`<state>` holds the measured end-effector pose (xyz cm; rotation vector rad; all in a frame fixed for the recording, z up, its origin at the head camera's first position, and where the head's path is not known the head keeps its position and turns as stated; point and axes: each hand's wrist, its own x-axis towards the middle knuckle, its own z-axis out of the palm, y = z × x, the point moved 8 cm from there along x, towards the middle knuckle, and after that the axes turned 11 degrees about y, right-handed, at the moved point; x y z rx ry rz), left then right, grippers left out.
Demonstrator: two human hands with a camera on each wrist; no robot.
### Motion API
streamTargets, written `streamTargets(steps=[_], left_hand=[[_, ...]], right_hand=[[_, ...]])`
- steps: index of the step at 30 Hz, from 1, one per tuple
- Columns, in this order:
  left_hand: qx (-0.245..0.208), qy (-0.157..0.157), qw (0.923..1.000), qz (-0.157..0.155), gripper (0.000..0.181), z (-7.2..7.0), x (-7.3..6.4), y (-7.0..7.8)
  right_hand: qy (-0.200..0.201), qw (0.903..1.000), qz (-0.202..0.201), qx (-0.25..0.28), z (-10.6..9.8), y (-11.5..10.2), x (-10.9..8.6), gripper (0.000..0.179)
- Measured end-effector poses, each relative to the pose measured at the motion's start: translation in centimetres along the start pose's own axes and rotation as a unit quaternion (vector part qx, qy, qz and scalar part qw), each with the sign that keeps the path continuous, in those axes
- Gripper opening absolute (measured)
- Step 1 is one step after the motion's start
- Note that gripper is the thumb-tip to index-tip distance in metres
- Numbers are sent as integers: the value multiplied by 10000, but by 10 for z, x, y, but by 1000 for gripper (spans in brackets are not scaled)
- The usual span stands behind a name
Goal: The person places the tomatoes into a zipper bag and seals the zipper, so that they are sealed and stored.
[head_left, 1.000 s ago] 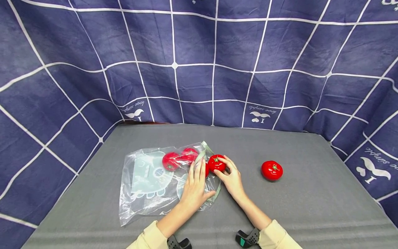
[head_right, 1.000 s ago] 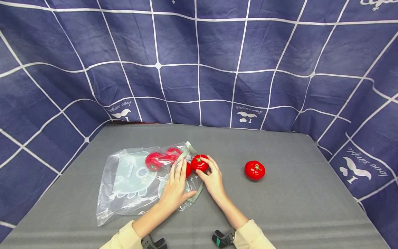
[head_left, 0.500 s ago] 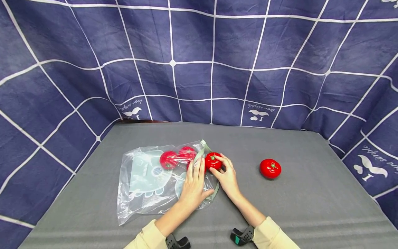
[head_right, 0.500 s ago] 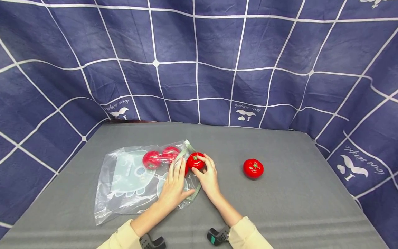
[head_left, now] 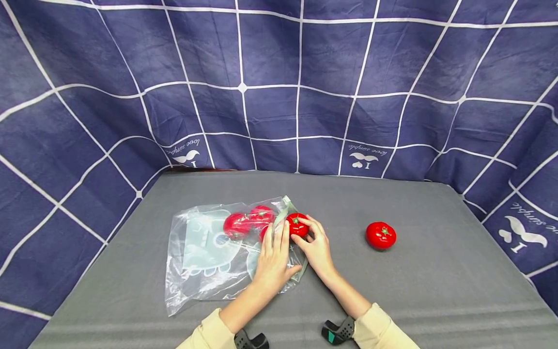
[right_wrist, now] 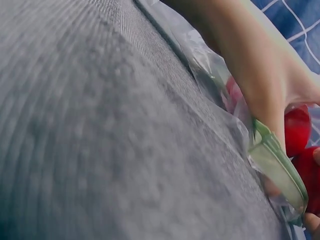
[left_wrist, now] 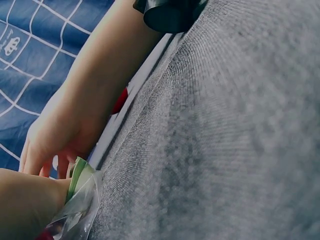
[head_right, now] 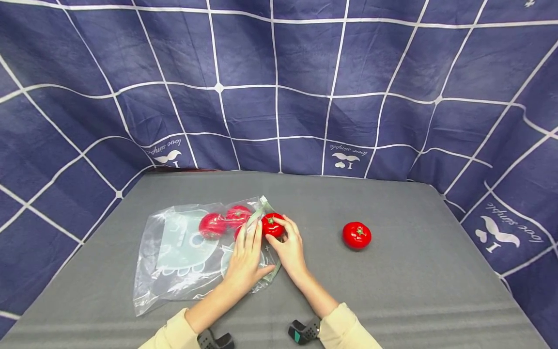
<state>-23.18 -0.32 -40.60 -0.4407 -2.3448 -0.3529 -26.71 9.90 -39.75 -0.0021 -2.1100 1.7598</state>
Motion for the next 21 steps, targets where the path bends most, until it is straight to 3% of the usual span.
streamTargets(steps=[9,21], left_hand=[[147,-138,9998,14,112,0,-1,1],[366,23,9991,202,116,-1,0,2]], right_hand=[[-128,9998,-110,-93,10,-1,-3,44],[-278,9989,-106,375,16,6,-2,39]])
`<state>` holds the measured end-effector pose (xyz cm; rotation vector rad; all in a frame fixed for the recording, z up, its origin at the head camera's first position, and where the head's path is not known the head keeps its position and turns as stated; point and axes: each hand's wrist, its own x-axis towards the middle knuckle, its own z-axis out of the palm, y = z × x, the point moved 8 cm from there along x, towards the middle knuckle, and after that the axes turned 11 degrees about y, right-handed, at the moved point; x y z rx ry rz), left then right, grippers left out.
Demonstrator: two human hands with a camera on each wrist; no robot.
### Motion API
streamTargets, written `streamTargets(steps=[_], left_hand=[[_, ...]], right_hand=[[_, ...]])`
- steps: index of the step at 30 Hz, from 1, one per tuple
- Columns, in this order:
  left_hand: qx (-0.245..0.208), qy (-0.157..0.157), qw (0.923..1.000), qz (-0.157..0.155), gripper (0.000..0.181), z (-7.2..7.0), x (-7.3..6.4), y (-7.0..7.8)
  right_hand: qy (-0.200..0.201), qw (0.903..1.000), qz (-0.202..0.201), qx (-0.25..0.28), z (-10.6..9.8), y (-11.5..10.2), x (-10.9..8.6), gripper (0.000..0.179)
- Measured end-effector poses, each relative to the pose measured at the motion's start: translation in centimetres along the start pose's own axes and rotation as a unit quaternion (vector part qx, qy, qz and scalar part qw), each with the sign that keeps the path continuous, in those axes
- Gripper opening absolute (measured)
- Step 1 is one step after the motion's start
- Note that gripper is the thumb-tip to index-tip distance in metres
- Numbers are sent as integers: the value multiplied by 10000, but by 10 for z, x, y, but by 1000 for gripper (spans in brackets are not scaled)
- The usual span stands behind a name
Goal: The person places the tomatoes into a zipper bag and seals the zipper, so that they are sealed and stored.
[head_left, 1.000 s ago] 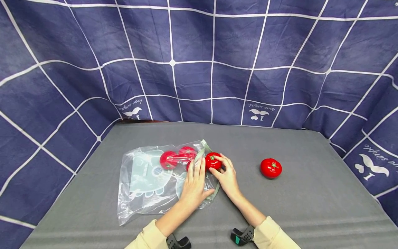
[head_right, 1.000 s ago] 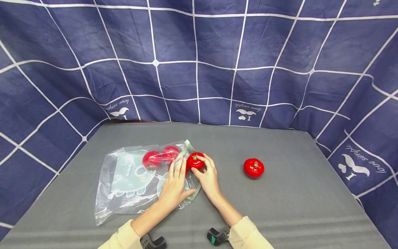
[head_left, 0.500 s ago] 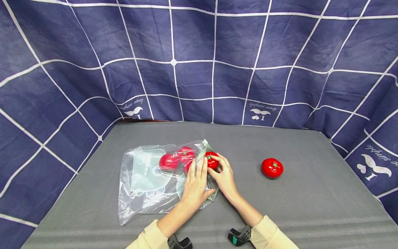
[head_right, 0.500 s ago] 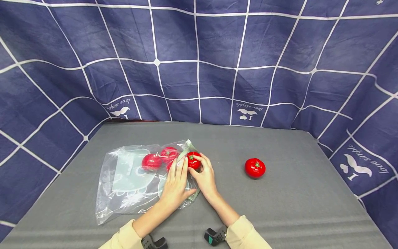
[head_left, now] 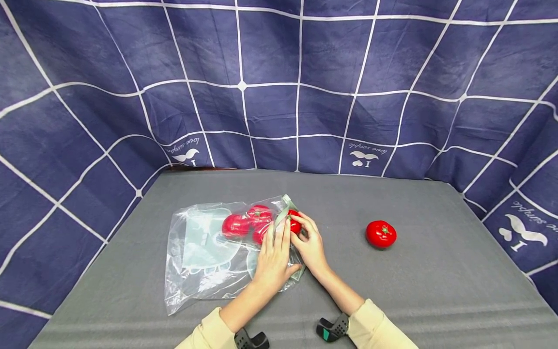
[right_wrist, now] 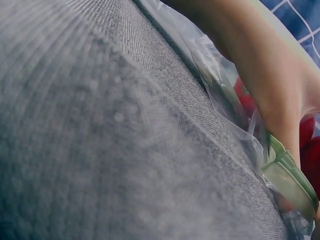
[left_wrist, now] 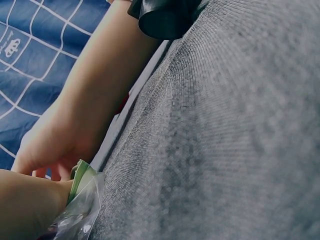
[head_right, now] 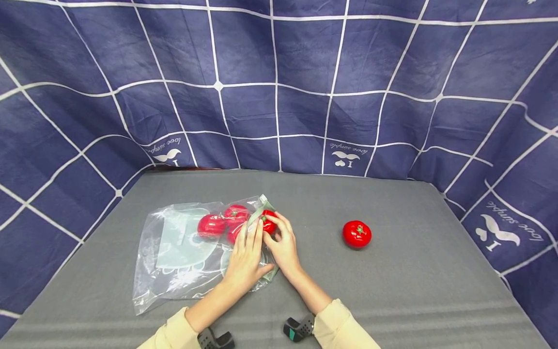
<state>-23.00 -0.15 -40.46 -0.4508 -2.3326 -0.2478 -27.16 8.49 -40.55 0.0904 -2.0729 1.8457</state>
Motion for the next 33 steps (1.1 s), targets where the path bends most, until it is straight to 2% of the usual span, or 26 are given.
streamTargets(steps=[6,8,14,20,25,33], left_hand=[[136,-12,9999,71,113,0,1,0],[122,8,9999,76,113,0,1,0],[39,-49,10000,64,113,1,0,0],[8,-65,10000,47,112,2,0,0],[-30,-36,10000,86,112,1,1,1],[-123,-111,9999,33,113,3,0,1]], right_hand=[[-14,9995,-297,99,0,-2,1,33],[-52,9998,-154,151,0,-4,1,33],[-46,9976,370,582,1,25,6,38],[6,9986,158,505,1,25,6,41],[-100,9974,424,569,4,29,5,43],[-278,9913,831,987,6,32,2,42]])
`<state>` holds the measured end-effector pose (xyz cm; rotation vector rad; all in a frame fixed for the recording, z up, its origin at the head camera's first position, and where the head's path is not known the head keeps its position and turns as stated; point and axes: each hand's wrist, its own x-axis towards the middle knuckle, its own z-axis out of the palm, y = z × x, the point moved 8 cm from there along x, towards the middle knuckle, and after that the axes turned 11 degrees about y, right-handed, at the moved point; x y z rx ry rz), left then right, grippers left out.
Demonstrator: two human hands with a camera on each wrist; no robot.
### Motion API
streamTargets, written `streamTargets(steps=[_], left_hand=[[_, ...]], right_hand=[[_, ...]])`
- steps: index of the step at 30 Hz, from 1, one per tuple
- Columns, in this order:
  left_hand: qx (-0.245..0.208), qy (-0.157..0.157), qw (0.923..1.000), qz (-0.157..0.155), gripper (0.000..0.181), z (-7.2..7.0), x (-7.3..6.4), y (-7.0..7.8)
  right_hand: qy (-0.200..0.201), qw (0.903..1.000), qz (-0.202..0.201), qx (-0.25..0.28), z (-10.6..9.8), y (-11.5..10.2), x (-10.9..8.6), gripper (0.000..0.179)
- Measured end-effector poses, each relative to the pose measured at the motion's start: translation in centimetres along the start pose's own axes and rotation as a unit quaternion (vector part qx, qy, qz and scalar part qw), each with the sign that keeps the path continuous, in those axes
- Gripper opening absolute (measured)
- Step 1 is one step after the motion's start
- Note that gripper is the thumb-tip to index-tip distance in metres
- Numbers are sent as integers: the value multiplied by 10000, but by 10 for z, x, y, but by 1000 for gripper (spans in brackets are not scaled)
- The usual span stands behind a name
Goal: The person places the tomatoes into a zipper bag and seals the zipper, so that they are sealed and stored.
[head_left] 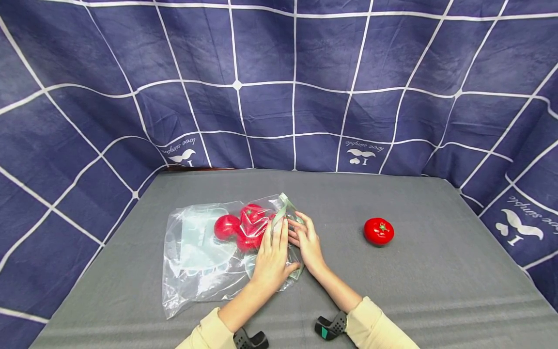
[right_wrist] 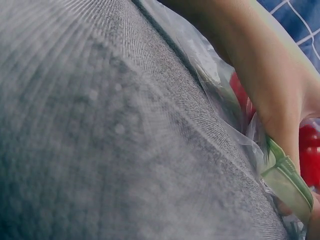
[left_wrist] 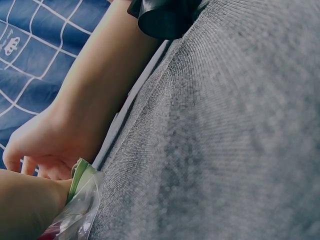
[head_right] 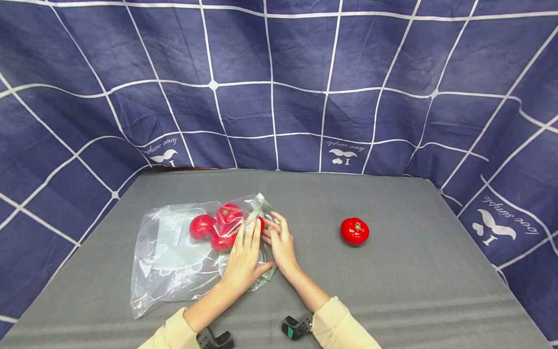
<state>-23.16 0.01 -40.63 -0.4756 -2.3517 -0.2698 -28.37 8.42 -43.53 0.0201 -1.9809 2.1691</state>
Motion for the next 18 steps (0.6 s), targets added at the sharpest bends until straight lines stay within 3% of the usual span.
streamTargets(steps=[7,18], left_hand=[[-103,59,9999,-2,114,-1,0,0],[-129,-172,9996,-185,114,3,-1,-3]], right_hand=[[85,9975,527,462,-2,4,1,41],[-101,9974,588,395,-15,-7,9,47]])
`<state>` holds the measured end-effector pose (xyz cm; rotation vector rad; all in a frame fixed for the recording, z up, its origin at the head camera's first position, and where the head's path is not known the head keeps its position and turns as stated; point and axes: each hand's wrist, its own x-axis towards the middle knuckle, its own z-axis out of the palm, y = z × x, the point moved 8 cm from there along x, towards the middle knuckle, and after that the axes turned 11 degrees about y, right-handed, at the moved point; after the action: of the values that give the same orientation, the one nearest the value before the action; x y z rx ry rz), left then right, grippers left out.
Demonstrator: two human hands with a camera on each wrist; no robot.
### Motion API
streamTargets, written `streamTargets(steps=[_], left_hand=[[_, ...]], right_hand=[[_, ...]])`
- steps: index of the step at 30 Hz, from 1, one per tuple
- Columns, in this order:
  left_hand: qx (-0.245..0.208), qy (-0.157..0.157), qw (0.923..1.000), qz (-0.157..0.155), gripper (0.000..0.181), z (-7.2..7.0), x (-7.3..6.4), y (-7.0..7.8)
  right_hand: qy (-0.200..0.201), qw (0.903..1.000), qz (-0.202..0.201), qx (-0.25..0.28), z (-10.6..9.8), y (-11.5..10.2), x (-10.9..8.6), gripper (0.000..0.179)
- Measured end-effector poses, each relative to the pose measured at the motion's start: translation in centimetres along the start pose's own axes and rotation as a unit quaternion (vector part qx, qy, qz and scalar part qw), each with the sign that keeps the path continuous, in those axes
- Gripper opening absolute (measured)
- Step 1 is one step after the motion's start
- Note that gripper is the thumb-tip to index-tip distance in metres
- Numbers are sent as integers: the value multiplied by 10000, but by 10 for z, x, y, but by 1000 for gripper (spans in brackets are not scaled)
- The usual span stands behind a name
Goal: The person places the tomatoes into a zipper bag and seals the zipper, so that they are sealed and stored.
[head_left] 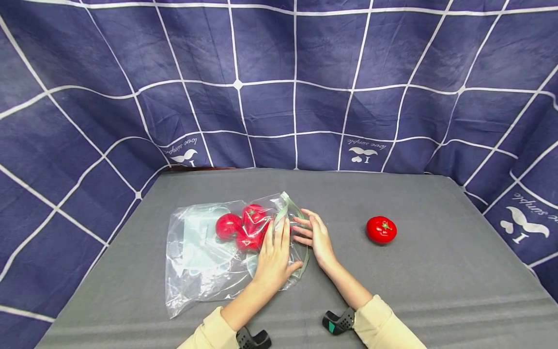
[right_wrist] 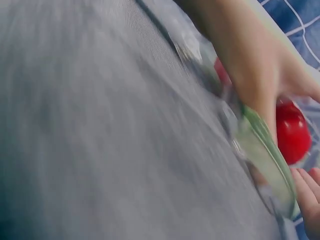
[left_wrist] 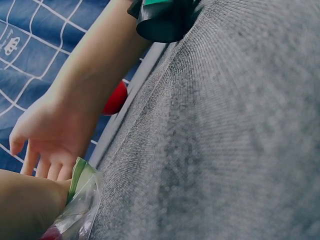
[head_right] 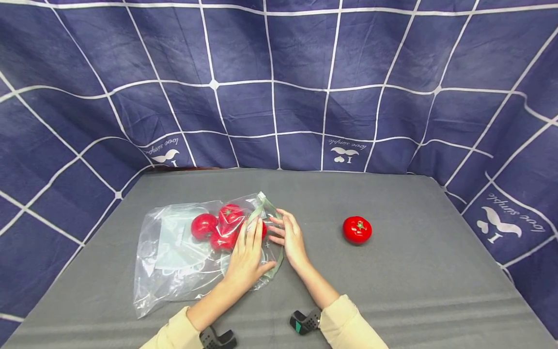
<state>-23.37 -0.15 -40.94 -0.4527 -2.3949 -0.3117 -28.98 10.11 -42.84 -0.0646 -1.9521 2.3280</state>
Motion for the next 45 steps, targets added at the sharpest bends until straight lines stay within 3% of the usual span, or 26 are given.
streamTargets(steps=[6,10,12,16,23,26,31,34,38,41,45], left_hand=[[59,100,9999,21,115,-1,0,1],[4,192,9998,35,115,-2,1,1],[-9,212,9998,37,115,-2,1,1],[-24,204,9998,44,113,-1,1,1],[-24,197,9998,43,113,0,1,1],[5,260,9996,70,113,-1,1,1],[10,317,9995,82,114,-1,0,1],[16,303,9995,77,114,0,-1,1],[20,312,9995,91,115,0,-1,1],[68,357,9993,79,115,-1,-1,1],[99,412,9991,78,117,-1,-1,0]], right_hand=[[-80,9990,-230,-367,-23,-18,5,50],[144,9908,-777,-1094,-46,-35,5,43],[322,9773,-1270,-1662,-60,-45,3,38],[779,9388,-2156,-2571,-85,-66,-5,33],[1635,8826,-2505,-3628,-141,-85,-9,35],[1485,8535,-2697,-4204,-158,-81,-7,40],[994,8244,-2669,-4891,-173,-72,-8,48],[835,8298,-2289,-5020,-182,-63,-9,53],[704,8539,-1907,-4791,-190,-52,-9,55],[692,8706,-1915,-4479,-192,-46,-8,55],[906,8803,-2061,-4175,-190,-45,-8,52]])
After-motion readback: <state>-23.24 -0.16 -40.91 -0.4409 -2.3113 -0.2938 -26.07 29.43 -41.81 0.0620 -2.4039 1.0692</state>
